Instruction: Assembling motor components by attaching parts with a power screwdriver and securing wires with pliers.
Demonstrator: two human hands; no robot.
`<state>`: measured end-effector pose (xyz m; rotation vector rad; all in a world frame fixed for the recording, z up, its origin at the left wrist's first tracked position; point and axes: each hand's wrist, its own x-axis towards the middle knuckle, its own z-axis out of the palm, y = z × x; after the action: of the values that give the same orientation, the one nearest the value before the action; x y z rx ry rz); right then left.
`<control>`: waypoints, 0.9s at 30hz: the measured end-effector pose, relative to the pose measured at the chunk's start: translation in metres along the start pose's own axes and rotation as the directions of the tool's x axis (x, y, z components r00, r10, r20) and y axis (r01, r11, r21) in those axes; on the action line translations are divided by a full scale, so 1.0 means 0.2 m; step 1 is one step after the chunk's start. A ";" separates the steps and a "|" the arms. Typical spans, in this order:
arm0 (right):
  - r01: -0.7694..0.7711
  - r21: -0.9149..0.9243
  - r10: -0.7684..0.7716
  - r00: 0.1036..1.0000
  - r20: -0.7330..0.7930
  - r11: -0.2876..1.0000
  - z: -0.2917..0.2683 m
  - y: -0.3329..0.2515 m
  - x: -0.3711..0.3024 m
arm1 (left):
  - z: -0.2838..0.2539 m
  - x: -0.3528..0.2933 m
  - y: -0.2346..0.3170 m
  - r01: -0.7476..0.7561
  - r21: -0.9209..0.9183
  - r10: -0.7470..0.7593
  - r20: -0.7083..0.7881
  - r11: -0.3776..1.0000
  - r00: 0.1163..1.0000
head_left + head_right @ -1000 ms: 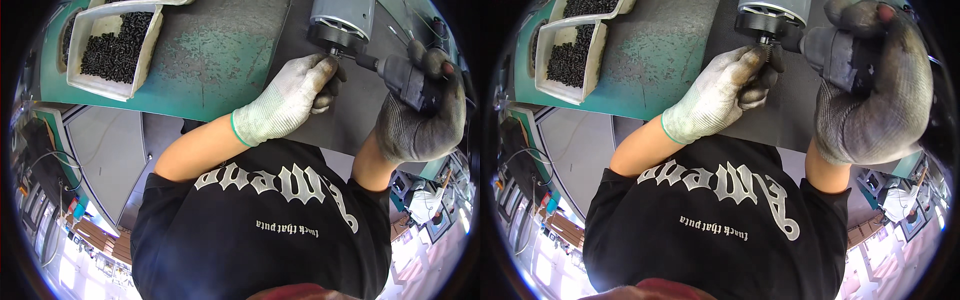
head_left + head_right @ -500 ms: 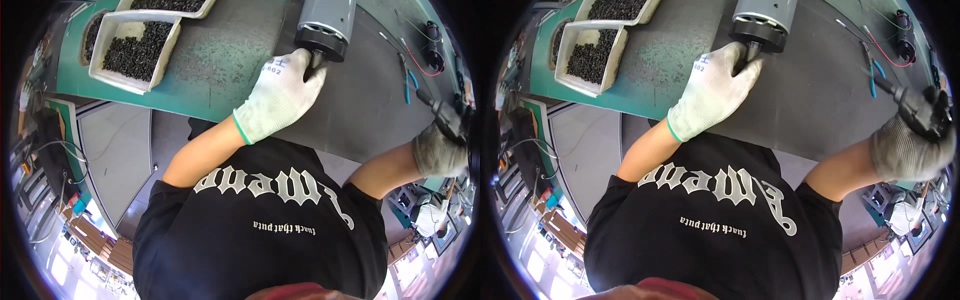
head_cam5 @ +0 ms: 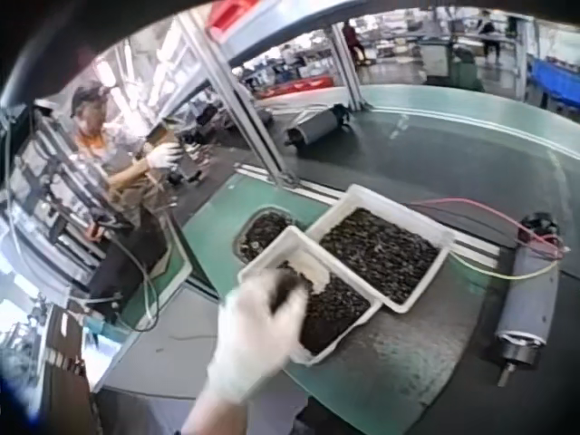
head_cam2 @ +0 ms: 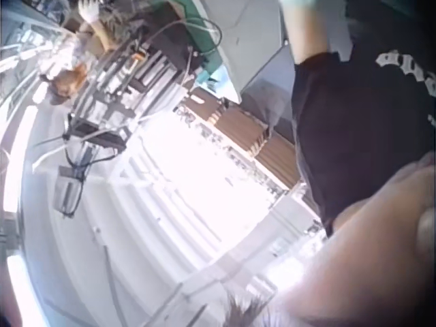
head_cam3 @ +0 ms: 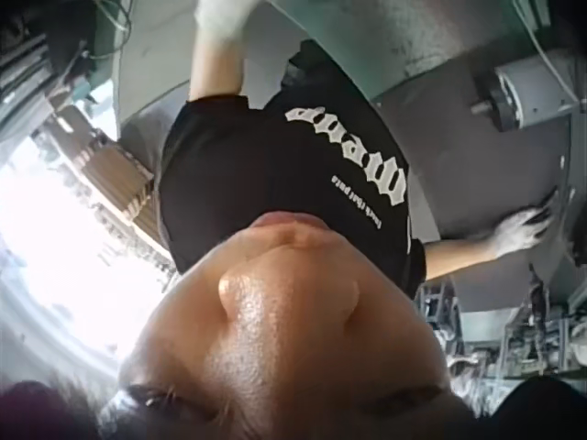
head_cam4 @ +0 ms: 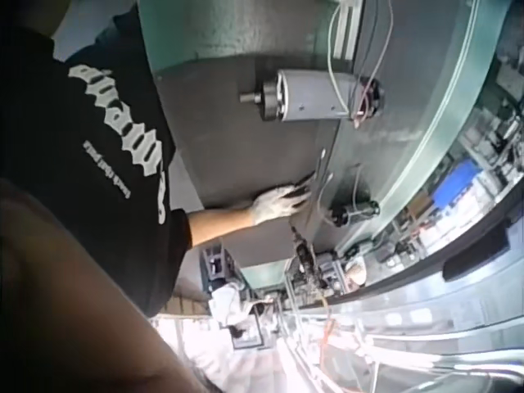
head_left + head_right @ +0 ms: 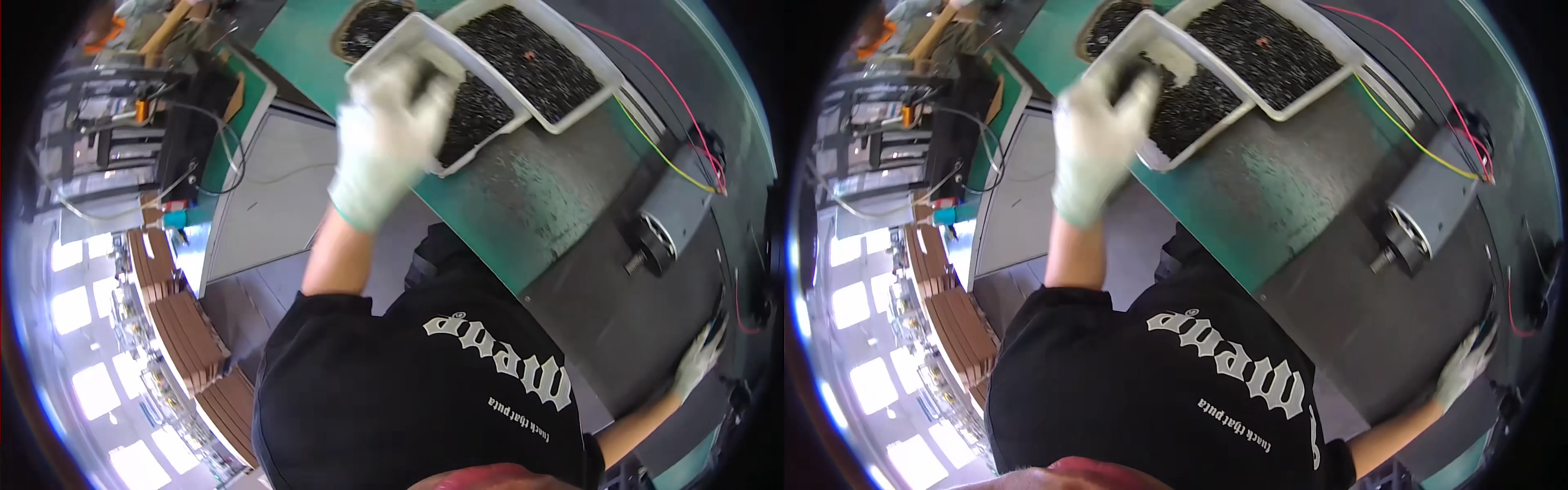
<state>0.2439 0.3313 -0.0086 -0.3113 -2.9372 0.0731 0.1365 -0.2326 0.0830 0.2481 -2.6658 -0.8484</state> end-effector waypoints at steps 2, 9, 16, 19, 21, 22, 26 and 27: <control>-0.027 -0.008 0.027 1.000 -0.009 1.000 0.00 -0.03 -0.01 | -0.10 0.25 -0.33 -0.066 0.449 0.128 -0.107 0.891 0.986; -0.135 -0.093 0.123 0.985 -0.123 0.986 0.08 -0.01 -0.03 | -0.08 0.70 -0.78 -0.162 0.353 0.151 0.060 0.921 0.987; -0.280 0.027 0.280 0.949 -0.141 0.960 0.08 -0.04 -0.06 | 0.02 0.81 -0.81 -0.299 0.450 0.232 0.199 0.842 0.952; -0.246 0.041 0.250 0.958 -0.141 0.968 0.08 -0.04 -0.06 | 0.03 0.83 -0.85 -0.278 0.540 0.225 0.164 0.795 0.961; -0.232 0.044 0.236 0.962 -0.137 0.972 0.08 -0.04 -0.06 | 0.02 0.82 -0.83 -0.299 0.513 0.261 0.146 0.805 0.954; -0.229 0.029 0.230 0.962 -0.145 0.973 0.08 -0.04 -0.06 | 0.00 0.80 -0.80 -0.318 0.489 0.296 0.124 0.812 0.947; -0.233 -0.020 0.226 0.959 -0.172 0.972 0.10 0.01 -0.07 | -0.11 0.78 -0.70 -0.210 0.292 0.196 0.078 0.933 0.978; -0.244 -0.039 0.233 0.955 -0.185 0.969 0.10 0.04 -0.07 | -0.12 0.78 -0.68 -0.139 0.199 0.126 0.076 0.970 0.989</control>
<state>0.2558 0.3345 -0.0321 -0.6467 -2.7143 -0.0123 0.0089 -0.3964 0.0617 0.0907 -2.7932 -0.5510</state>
